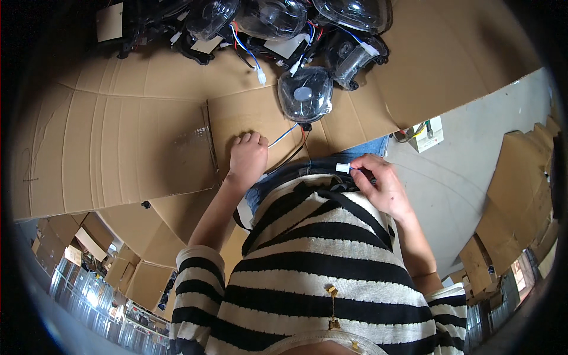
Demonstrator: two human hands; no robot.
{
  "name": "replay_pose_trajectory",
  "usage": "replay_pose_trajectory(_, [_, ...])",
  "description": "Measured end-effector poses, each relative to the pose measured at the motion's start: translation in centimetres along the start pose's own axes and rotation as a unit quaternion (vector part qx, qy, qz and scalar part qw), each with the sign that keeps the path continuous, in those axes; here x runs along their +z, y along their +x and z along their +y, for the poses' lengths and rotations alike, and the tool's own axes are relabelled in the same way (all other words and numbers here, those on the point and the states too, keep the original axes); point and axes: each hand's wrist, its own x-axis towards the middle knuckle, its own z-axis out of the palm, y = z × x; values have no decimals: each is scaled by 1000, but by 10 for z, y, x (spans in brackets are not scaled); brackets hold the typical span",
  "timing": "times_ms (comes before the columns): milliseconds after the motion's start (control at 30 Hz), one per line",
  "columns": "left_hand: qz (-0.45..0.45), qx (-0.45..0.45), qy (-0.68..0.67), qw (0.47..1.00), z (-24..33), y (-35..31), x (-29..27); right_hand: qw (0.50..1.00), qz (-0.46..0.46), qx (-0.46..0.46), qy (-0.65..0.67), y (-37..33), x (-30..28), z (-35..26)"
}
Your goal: The person repeatedly picks up small electronic components with attached wires from a cardboard box. They connect two white plastic connectors by hand, then place the assembled unit back into the box. This process is repeated for multiple units throughout the video.
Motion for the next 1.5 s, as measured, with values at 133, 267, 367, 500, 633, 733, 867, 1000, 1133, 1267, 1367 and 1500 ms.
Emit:
replay_pose_trajectory(133, [-144, -141, -295, 934, 6, 5, -30, 1000, -14, -17, 16, 1, 3, -4])
replay_pose_trajectory(267, [-214, -62, -634, 741, 15, 20, -29, 998, -29, -25, 44, 4, 11, -11])
replay_pose_trajectory(367, [-249, 4, -714, 654, 15, 26, -26, 998, -46, -29, 40, 8, 17, -8])
replay_pose_trajectory(500, [-288, 27, -729, 621, 12, 32, -27, 998, -49, 11, 38, 14, 21, -8])
replay_pose_trajectory(633, [-284, -14, -738, 612, 13, 36, -23, 998, -41, 5, 46, 15, 25, -3])
replay_pose_trajectory(733, [-152, -47, -648, 745, 26, 30, -27, 994, -49, 56, 86, 19, 26, -5])
replay_pose_trajectory(867, [74, -26, -529, 845, 48, 21, -19, 981, 4, 75, 179, 22, 41, 7])
replay_pose_trajectory(1000, [199, 1, -447, 872, 59, 16, -12, 968, 23, 109, 227, 26, 52, 13])
replay_pose_trajectory(1133, [250, 67, -264, 929, 50, 18, -18, 970, 63, 124, 198, 24, 58, 12])
replay_pose_trajectory(1267, [294, 97, -187, 932, 51, 24, -19, 966, 118, 134, 186, 21, 62, 15])
replay_pose_trajectory(1367, [299, 136, -153, 932, 49, 29, -19, 966, 117, 168, 159, 24, 59, 18])
replay_pose_trajectory(1500, [304, 180, -108, 929, 48, 35, -14, 974, 127, 146, 122, 28, 62, 21])
